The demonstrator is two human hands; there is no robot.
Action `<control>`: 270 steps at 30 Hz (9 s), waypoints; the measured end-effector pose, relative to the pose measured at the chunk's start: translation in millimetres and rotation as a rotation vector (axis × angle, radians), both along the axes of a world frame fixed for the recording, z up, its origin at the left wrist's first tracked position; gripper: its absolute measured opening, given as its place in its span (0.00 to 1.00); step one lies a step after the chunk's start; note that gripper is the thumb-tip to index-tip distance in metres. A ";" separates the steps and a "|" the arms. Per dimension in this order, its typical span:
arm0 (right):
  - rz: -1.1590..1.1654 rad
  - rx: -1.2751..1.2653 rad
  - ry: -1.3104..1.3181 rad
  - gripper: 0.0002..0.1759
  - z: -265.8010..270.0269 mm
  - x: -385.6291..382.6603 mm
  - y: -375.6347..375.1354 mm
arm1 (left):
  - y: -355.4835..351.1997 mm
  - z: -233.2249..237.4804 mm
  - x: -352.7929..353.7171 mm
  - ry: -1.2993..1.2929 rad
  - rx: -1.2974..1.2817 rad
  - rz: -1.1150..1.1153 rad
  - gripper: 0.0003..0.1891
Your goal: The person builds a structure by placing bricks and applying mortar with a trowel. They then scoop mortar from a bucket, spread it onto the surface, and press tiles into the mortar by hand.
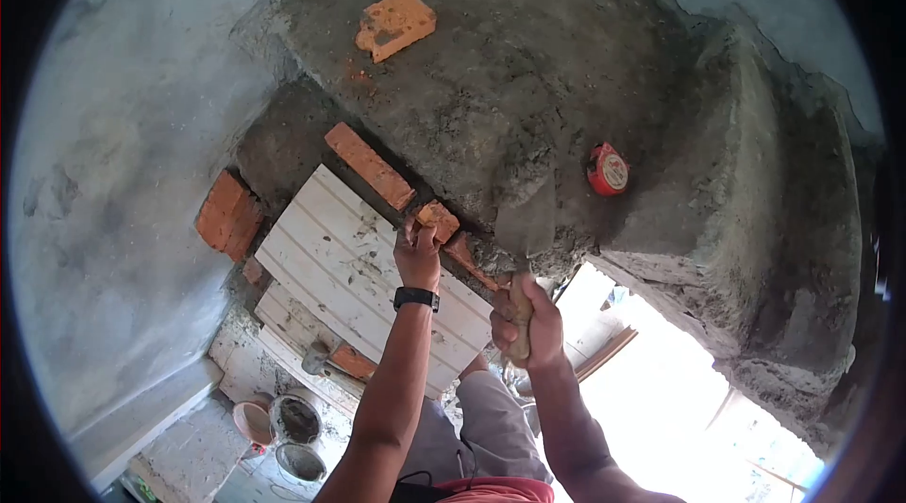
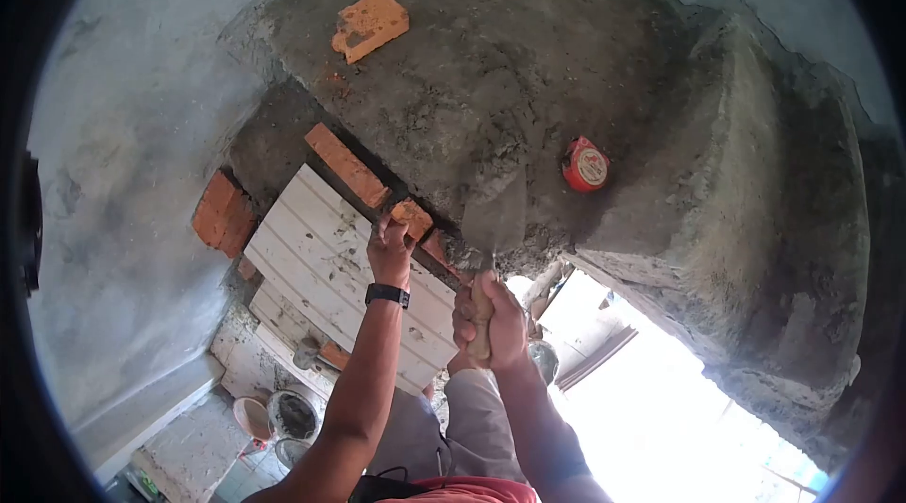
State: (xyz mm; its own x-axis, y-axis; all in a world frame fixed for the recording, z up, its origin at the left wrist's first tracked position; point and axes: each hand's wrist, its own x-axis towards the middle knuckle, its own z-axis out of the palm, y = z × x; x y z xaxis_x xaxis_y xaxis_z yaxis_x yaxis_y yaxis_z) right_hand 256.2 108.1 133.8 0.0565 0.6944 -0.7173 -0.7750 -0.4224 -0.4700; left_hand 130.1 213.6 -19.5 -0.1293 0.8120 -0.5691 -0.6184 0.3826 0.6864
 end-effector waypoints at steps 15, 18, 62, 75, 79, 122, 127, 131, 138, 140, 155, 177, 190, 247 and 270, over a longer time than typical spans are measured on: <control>0.542 0.259 -0.709 0.21 39.6 48.2 -25.5 | -4.4 -2.2 -7.5 0.113 0.036 -0.207 0.40; 0.850 0.158 -1.238 0.18 23.5 41.4 -13.9 | -2.5 6.4 -4.7 0.081 0.029 -0.178 0.37; 0.021 0.194 0.150 0.22 -3.8 76.5 117.4 | -33.5 7.2 17.5 -0.046 -0.083 -0.001 0.35; 0.508 0.160 -0.427 0.20 66.5 69.7 -4.3 | -68.8 -22.6 30.0 0.553 0.039 -0.313 0.16; 0.853 0.002 -1.151 0.13 45.5 56.5 -2.1 | -65.0 -23.8 50.0 0.157 0.075 -0.167 0.29; 1.814 0.079 -2.442 0.23 167.3 -40.1 74.4 | -75.4 -0.9 56.5 0.062 0.263 -0.155 0.53; 1.950 0.067 -2.424 0.22 138.6 -22.1 69.6 | -70.3 -11.3 67.3 0.003 0.275 -0.123 0.54; 1.959 0.043 -2.353 0.23 125.5 -13.3 64.1 | -76.8 -13.5 74.5 -0.250 0.290 -0.111 0.54; 1.891 0.030 -2.428 0.20 151.6 -13.9 65.3 | -77.5 17.2 68.5 0.096 0.330 -0.062 0.57; 1.930 0.135 -2.479 0.19 117.8 -2.1 71.1 | -78.2 27.0 71.8 -0.025 0.326 -0.017 0.56; 1.504 -0.172 -2.242 0.30 111.3 32.4 -26.4 | -114.7 -58.4 100.0 -0.309 0.145 -0.107 0.26; 1.711 -0.041 -2.319 0.22 118.9 20.1 36.9 | -101.6 -4.1 83.6 -0.375 0.147 0.019 0.17; 1.409 0.117 -2.122 0.24 127.2 28.8 38.4 | -93.2 11.7 66.0 -0.266 0.208 -0.159 0.47; 0.876 0.332 -1.548 0.27 24.5 3.6 98.2 | 25.3 30.0 14.8 0.408 0.422 0.014 0.49; 0.845 0.467 -1.626 0.28 10.1 -7.0 51.6 | 135.9 -6.4 -111.0 0.892 0.435 0.031 0.46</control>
State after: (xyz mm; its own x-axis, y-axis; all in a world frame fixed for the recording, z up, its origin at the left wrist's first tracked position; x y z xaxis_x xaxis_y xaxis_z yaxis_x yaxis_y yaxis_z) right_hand 249.3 159.7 144.0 -0.0207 0.9952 -0.0961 0.7946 -0.0420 -0.6056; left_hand 19.0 349.5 -25.9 -0.3900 0.9160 0.0939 0.1874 -0.0209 0.9821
